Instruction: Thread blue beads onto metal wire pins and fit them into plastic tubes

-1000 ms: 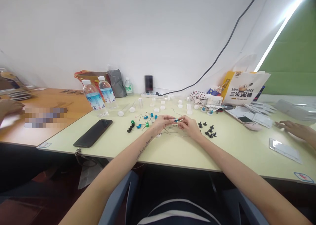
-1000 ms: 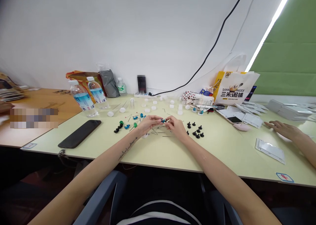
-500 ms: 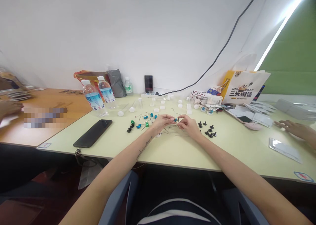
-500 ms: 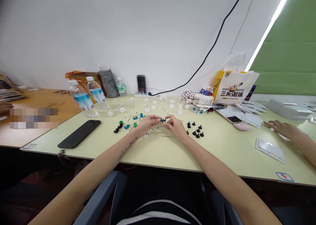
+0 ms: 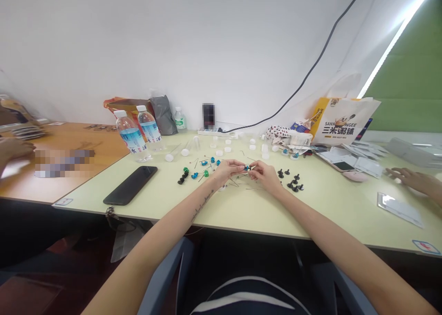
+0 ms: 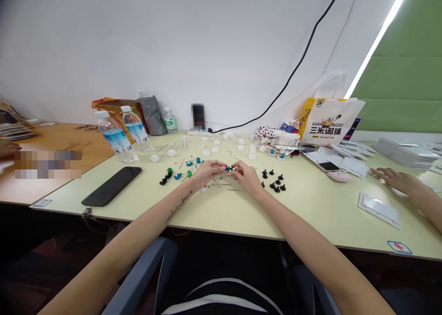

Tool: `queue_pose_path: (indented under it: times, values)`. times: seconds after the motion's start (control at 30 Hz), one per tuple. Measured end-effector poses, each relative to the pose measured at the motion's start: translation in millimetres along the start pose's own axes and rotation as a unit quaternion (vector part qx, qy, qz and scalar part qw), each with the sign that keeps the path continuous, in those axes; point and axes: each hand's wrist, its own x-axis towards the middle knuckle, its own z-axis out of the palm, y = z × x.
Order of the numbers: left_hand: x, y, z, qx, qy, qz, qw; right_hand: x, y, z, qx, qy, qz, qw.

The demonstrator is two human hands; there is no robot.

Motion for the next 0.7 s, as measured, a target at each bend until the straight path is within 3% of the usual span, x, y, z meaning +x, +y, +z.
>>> queue_pose_path:
  times: [0.7]
  values:
    - [-0.6,1.7,1.8,0.008,0.012,-0.013,1.0,0.5,3.6,0.6,0.009,-0.004,0.008,1.0]
